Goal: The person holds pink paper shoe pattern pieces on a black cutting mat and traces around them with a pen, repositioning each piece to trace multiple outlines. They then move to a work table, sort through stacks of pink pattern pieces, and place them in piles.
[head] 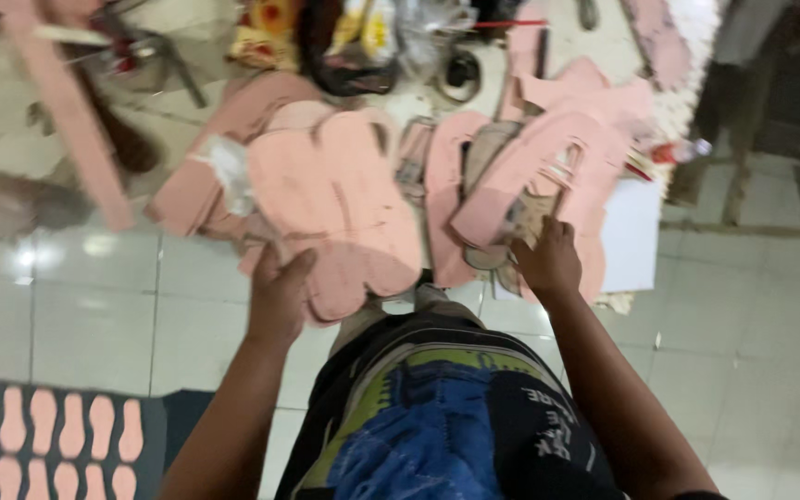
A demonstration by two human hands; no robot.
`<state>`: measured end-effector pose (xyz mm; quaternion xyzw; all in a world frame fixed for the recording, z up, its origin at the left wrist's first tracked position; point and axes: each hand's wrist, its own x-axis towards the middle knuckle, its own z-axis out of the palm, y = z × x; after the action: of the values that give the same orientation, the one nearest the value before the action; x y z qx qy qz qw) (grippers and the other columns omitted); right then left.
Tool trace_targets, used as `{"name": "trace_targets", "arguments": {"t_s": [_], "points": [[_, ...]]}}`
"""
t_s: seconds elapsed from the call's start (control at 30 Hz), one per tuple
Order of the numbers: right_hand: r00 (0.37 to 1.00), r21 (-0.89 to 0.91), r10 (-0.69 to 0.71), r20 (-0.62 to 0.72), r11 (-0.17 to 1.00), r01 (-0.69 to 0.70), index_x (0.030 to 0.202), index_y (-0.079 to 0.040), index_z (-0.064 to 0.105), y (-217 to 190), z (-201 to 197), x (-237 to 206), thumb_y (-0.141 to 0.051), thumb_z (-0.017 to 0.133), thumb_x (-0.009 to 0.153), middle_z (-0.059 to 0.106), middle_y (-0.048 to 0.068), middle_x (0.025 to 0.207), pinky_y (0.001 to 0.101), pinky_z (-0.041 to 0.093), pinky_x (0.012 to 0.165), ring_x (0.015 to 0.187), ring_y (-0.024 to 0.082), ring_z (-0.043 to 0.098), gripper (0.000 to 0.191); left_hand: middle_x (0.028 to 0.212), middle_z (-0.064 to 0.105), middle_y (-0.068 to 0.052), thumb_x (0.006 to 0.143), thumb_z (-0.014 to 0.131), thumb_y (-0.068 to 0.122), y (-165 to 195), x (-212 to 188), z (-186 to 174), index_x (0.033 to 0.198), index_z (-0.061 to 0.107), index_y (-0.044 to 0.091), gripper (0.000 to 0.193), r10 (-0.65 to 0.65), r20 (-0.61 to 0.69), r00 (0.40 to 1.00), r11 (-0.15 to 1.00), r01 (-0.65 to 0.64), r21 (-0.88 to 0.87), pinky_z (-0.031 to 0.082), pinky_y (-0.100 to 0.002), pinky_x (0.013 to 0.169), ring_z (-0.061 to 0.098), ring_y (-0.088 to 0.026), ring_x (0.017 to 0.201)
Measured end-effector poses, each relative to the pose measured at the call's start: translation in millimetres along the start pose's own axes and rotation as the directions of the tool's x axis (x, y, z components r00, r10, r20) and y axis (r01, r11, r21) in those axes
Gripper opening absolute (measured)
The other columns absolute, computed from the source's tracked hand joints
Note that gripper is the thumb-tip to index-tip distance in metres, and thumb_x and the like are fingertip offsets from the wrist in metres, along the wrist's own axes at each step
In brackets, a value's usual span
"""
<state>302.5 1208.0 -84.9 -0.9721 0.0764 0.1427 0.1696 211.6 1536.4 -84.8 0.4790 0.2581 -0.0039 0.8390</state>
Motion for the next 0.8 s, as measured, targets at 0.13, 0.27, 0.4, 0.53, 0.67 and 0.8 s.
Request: {"name": "trace_targets", "arguments": {"t_s": [0.13, 0.27, 0.4, 0.53, 0.67, 0.8], "points": [[0.962, -0.133, 0.270, -0.047, 0.952, -0.274, 0.130, 0.003, 0.050, 16.7, -14.7, 3.5, -0.047, 0.092, 0.070, 0.049, 0.025, 0.135, 0.0488, 0.049, 0.100, 0.125, 0.044, 0.053, 0.089, 0.133, 0.064, -0.010, 0.095, 0.061, 0.003, -2.9, 3.9, 16.9, 0.143, 0.048, -0.001, 0.050, -0.106, 0.045, 0.993, 0.991, 0.109, -0.078, 0.052, -0.036, 0.104, 0.064, -0.019, 0.119], [0.894, 0.056, 0.447, 0.001, 0.893, -0.447, 0.130, 0.004, 0.049, 22.7, -31.1, 8.4, -0.046, 0.091, 0.069, 0.053, 0.028, 0.134, 0.0487, 0.051, 0.097, 0.119, 0.043, 0.059, 0.090, 0.135, 0.062, -0.010, 0.093, 0.061, 0.002, -11.7, 13.9, 44.8, 0.149, 0.044, 0.001, 0.058, -0.169, 0.109, 0.980, 0.985, 0.171, -0.011, 0.050, -0.035, 0.104, 0.062, -0.019, 0.120], [0.898, 0.213, 0.439, 0.020, 0.876, -0.433, 0.126, 0.007, 0.048, 29.4, -36.7, 11.2, -0.037, 0.093, 0.067, 0.063, 0.027, 0.116, 0.0466, 0.055, 0.089, 0.105, 0.041, 0.066, 0.086, 0.137, 0.061, -0.011, 0.094, 0.061, 0.003, -19.5, 18.8, 66.1, 0.147, 0.046, -0.001, 0.055, -0.165, 0.165, 0.972, 0.986, 0.156, 0.064, 0.047, -0.034, 0.106, 0.061, -0.018, 0.122], [0.862, 0.613, 0.482, 0.157, 0.637, -0.467, 0.112, 0.004, 0.062, 40.9, -37.1, 9.3, -0.025, 0.081, 0.082, 0.071, 0.015, 0.099, 0.0432, 0.063, 0.077, 0.089, 0.029, 0.074, 0.046, 0.133, 0.063, -0.014, 0.096, 0.060, 0.005, -22.5, 25.9, 77.1, 0.140, 0.050, -0.003, 0.046, -0.269, 0.132, 0.954, 0.962, 0.261, 0.078, 0.048, -0.036, 0.106, 0.062, -0.019, 0.120], [0.924, 0.970, 0.347, 0.159, 0.118, -0.211, 0.114, -0.003, 0.066, 71.4, -42.5, -2.2, -0.018, 0.069, 0.099, 0.070, 0.006, 0.101, 0.0337, 0.057, 0.076, 0.088, 0.017, 0.068, 0.021, 0.132, 0.063, -0.012, 0.095, 0.060, 0.007, -19.7, 30.9, 78.1, 0.138, 0.050, -0.001, 0.045, -0.339, 0.074, 0.938, 0.939, 0.333, 0.083, 0.048, -0.036, 0.105, 0.061, -0.019, 0.119], [0.970, 0.993, 0.221, 0.105, -0.083, -0.089, 0.119, -0.004, 0.066, 99.3, -51.1, -14.5, -0.016, 0.062, 0.109, 0.071, 0.005, 0.105, 0.0288, 0.054, 0.075, 0.087, 0.013, 0.065, 0.016, 0.133, 0.063, -0.009, 0.093, 0.061, 0.006, -19.4, 30.5, 76.4, 0.139, 0.052, 0.001, 0.048, -0.281, 0.157, 0.947, 0.959, 0.273, 0.071, 0.048, -0.035, 0.105, 0.061, -0.018, 0.120]]}}
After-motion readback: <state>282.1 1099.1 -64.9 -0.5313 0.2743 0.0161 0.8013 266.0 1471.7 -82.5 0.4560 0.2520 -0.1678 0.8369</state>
